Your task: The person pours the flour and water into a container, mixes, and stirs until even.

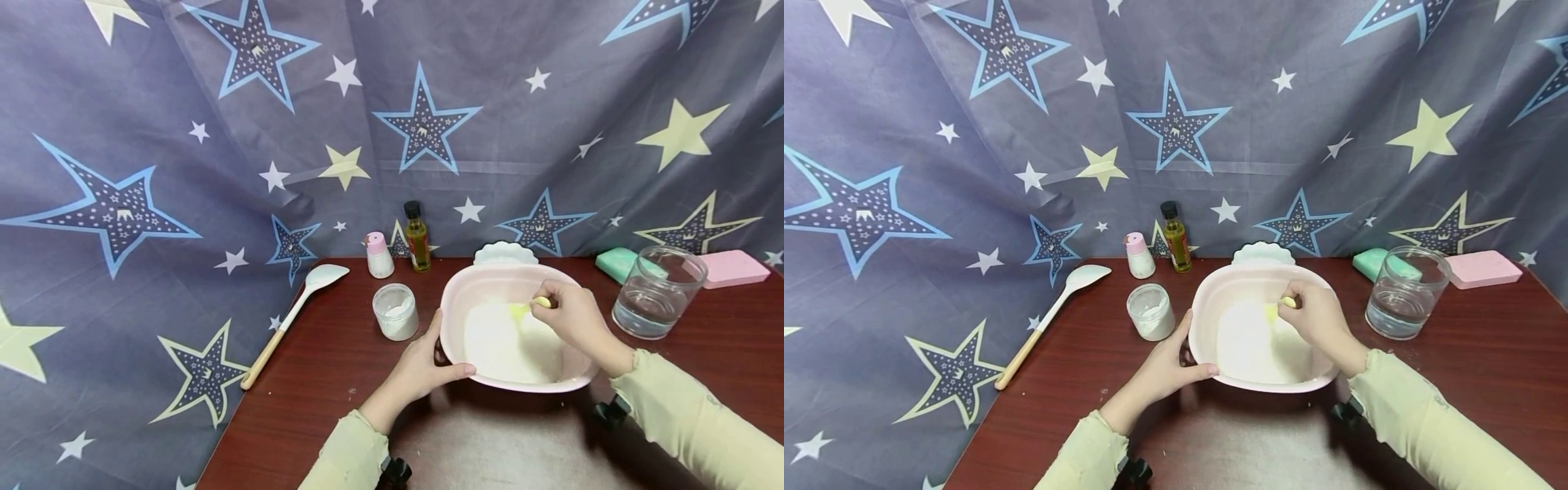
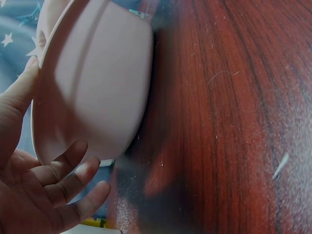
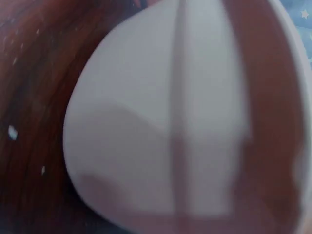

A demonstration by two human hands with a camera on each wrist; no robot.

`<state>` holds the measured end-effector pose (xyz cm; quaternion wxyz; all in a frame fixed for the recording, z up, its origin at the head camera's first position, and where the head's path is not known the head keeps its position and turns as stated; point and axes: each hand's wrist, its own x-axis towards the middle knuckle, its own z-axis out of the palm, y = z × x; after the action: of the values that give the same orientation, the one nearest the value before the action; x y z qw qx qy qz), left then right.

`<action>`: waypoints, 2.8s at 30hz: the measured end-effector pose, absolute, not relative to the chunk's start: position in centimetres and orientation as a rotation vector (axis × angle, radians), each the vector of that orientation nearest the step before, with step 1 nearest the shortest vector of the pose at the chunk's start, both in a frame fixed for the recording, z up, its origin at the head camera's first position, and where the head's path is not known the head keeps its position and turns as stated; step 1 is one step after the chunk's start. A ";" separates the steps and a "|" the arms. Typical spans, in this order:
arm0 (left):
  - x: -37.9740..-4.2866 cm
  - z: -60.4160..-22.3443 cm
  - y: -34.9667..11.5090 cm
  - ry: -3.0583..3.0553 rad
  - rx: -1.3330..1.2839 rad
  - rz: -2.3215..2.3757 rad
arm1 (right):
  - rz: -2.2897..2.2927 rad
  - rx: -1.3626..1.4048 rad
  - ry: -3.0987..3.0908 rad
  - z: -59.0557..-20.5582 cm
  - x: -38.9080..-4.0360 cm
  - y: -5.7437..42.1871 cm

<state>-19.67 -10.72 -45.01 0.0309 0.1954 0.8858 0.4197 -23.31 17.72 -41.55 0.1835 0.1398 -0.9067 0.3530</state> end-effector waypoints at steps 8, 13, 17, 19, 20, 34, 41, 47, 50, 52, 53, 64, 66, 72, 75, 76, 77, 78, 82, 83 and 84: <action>-19.7 -45.0 -10.8 2.728 0.586 1.281 | 0.875 0.419 -2.640 -40.5 -22.2 20.3; -19.7 -45.0 -10.8 2.737 0.589 1.275 | 0.864 0.529 -2.714 -39.5 -21.3 21.7; -19.8 -45.0 -10.8 2.740 0.589 1.266 | 0.924 0.638 -2.737 -39.1 -20.9 22.6; -19.8 -45.1 -10.8 2.738 0.587 1.266 | 0.963 0.688 -2.737 -39.1 -20.7 22.8; -19.8 -45.1 -10.8 2.736 0.585 1.266 | 0.986 0.706 -2.737 -39.2 -20.6 22.9; -19.7 -45.1 -10.8 2.722 0.574 1.282 | 1.462 0.908 -2.654 -40.3 -19.7 22.0; -19.7 -45.1 -10.8 2.727 0.581 1.287 | 1.452 0.865 -2.621 -41.0 -19.6 20.9; -19.7 -45.1 -10.8 2.726 0.585 1.295 | 1.382 0.839 -2.573 -41.7 -19.9 20.0; -19.7 -45.1 -10.8 2.733 0.603 1.293 | 1.322 0.820 -2.559 -41.9 -20.3 19.6; -19.7 -45.2 -10.7 2.737 0.611 1.289 | 1.290 0.810 -2.547 -42.0 -20.6 19.3; -19.7 -45.2 -10.7 2.740 0.613 1.285 | 1.278 0.807 -2.539 -42.1 -20.8 19.2; -19.6 -45.2 -10.8 2.736 0.615 1.300 | 1.198 0.775 -2.493 -43.1 -22.8 17.6; -19.6 -45.2 -10.8 2.731 0.616 1.308 | 1.162 0.756 -2.498 -43.1 -23.1 17.4; -19.6 -45.3 -10.8 2.714 0.597 1.319 | 0.994 0.651 -2.539 -42.5 -23.5 17.3; -19.7 -45.3 -10.7 2.712 0.597 1.321 | 0.911 0.575 -2.571 -42.1 -23.2 17.9; -19.7 -45.3 -10.7 2.714 0.598 1.321 | 0.893 0.552 -2.584 -41.9 -23.1 18.1; -19.7 -45.3 -10.7 2.716 0.601 1.321 | 0.884 0.533 -2.600 -41.8 -23.0 18.4; -19.7 -45.3 -10.8 2.719 0.605 1.321 | 0.881 0.517 -2.615 -41.7 -22.9 18.6; -19.8 -45.3 -10.8 2.727 0.620 1.319 | 0.848 0.480 -2.669 -41.2 -22.6 19.7; -19.8 -45.3 -10.9 2.727 0.622 1.319 | 0.841 0.481 -2.677 -41.0 -22.5 20.0; -19.8 -45.3 -10.9 2.724 0.620 1.320 | 0.832 0.488 -2.680 -40.9 -22.4 20.2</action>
<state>-19.78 -10.87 -45.32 0.0261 0.2007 0.8813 0.4270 -22.36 20.23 -40.92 0.1460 0.1696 -0.9309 0.2888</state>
